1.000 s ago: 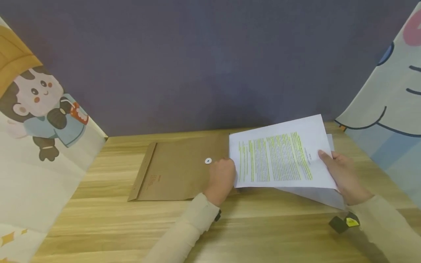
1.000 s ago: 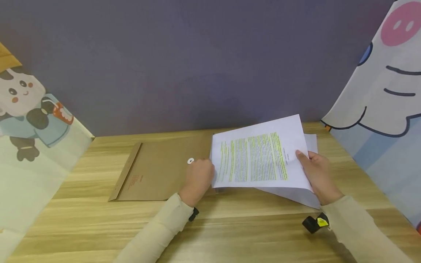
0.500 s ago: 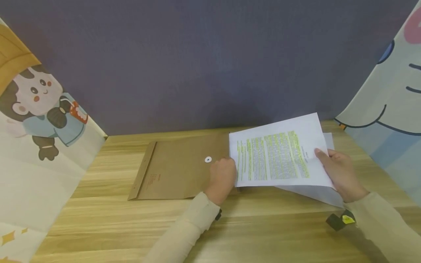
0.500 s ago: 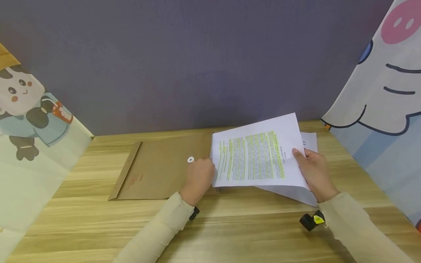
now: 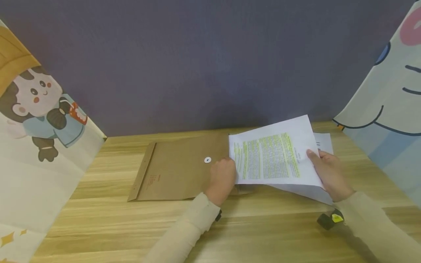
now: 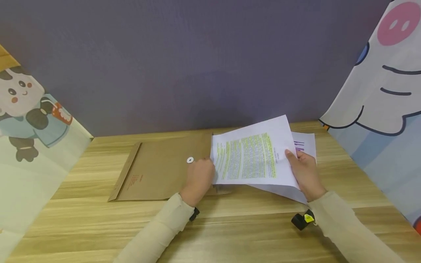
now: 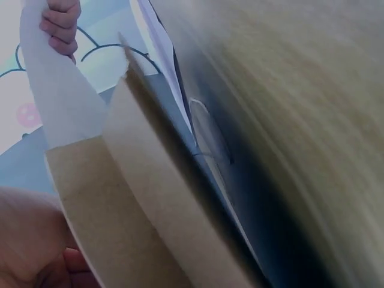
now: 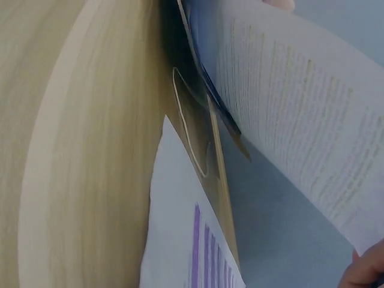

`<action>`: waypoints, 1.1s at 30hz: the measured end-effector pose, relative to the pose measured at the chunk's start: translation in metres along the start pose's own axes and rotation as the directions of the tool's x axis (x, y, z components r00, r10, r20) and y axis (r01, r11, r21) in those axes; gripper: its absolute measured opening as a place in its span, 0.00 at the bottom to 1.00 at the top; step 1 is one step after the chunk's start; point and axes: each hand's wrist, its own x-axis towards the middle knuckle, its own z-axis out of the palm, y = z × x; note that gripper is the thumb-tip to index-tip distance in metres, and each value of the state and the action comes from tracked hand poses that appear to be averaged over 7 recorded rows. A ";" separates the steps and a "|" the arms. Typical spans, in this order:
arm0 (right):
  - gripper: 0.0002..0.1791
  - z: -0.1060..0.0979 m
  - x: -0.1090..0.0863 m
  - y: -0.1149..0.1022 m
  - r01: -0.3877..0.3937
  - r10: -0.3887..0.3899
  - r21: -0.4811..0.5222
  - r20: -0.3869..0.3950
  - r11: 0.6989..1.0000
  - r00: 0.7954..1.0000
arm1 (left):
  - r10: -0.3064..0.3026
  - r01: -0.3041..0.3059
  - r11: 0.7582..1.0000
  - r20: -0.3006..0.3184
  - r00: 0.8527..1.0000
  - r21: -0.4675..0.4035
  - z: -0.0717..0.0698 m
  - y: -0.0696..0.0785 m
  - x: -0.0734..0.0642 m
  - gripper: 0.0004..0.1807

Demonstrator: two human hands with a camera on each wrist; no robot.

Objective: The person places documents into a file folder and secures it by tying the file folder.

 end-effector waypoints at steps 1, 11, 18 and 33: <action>0.44 0.002 0.000 0.000 0.001 -0.001 -0.002 -0.001 1.000 1.000 | 0.001 -0.001 1.000 0.000 1.000 0.004 0.000 0.000 0.000 0.05; 0.37 0.012 0.001 0.000 0.087 -0.083 0.080 -0.054 0.993 0.995 | 0.004 -0.006 1.000 0.065 0.998 0.026 -0.003 0.000 0.002 0.05; 0.19 -0.014 -0.003 -0.012 0.081 -0.082 0.188 -0.006 0.979 0.997 | -0.020 0.019 0.999 0.024 1.000 0.038 -0.005 -0.003 0.002 0.06; 0.21 -0.027 -0.012 -0.011 -0.020 -0.018 0.384 0.097 0.923 0.995 | 0.000 0.001 1.000 -0.010 1.000 0.031 0.001 0.001 -0.001 0.08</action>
